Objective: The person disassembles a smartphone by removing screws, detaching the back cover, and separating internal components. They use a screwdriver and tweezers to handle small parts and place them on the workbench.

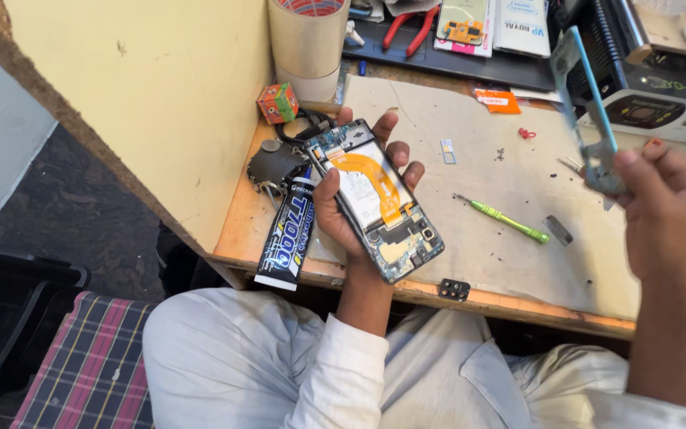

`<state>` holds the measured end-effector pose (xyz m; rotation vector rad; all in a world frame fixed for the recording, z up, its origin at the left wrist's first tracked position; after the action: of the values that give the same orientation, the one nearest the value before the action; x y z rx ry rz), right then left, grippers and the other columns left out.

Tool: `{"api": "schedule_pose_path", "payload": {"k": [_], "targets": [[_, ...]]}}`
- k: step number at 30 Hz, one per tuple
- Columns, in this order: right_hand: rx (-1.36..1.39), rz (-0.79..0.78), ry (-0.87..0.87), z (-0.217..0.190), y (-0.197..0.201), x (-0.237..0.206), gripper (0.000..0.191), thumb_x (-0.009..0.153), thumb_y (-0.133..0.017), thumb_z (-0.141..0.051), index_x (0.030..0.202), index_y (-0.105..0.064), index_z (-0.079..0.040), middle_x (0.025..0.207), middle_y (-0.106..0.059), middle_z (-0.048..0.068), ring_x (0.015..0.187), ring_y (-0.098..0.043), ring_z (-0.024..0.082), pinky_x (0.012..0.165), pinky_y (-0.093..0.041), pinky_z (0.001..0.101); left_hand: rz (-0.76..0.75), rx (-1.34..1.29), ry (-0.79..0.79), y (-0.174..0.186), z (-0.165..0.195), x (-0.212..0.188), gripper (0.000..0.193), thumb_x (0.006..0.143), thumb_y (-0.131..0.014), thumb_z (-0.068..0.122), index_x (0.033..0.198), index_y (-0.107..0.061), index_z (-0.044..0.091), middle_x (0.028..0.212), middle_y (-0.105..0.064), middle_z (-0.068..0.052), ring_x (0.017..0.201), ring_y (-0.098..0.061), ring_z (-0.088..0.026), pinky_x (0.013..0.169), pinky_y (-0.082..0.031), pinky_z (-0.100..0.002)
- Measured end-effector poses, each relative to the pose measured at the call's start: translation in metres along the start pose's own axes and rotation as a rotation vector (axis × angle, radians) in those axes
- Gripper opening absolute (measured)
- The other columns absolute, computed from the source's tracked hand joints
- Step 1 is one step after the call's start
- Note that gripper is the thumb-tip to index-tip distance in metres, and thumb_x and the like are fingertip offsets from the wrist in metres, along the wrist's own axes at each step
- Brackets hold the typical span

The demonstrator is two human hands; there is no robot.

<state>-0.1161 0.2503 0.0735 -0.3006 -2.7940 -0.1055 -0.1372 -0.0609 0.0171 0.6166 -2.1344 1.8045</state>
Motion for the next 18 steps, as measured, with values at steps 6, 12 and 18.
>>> {"api": "schedule_pose_path", "payload": {"k": [6, 12, 18], "targets": [[-0.563, -0.107, 0.197, -0.015, -0.033, 0.096, 0.022, 0.103, -0.079, -0.016, 0.111, -0.070, 0.003, 0.101, -0.073, 0.010, 0.088, -0.067, 0.013, 0.078, -0.052, 0.0263, -0.056, -0.014, 0.076, 0.002, -0.006, -0.001, 0.068, 0.097, -0.065, 0.035, 0.156, -0.040, 0.011, 0.139, -0.053, -0.026, 0.101, -0.058, -0.028, 0.086, -0.050, -0.044], [-0.933, -0.179, 0.630, -0.025, -0.138, 0.167, 0.034, 0.094, -0.091, -0.030, 0.091, -0.074, -0.001, 0.091, -0.070, 0.015, 0.084, -0.068, 0.027, 0.077, -0.053, 0.0399, 0.019, 0.002, 0.079, 0.001, -0.004, -0.004, 0.075, 0.094, -0.066, 0.036, 0.160, -0.040, 0.012, 0.143, -0.052, -0.026, 0.104, -0.057, -0.028, 0.085, -0.048, -0.043], [-1.085, -0.301, 0.809, -0.015, -0.179, 0.165, 0.035, 0.089, -0.091, -0.035, 0.083, -0.074, -0.004, 0.098, -0.069, 0.019, 0.098, -0.067, 0.039, 0.088, -0.053, 0.0470, 0.054, 0.010, 0.079, -0.004, -0.004, -0.005, 0.077, 0.094, -0.066, 0.037, 0.161, -0.040, 0.011, 0.141, -0.053, -0.026, 0.103, -0.057, -0.029, 0.085, -0.048, -0.042]]}}
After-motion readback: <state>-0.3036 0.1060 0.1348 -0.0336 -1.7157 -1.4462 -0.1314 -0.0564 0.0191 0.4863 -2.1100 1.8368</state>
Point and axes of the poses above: each hand's wrist, its own x-axis towards the middle knuckle, its own y-axis out of the back of the hand, z = x × y, the point moved 6 cm from there along x, towards the middle knuckle
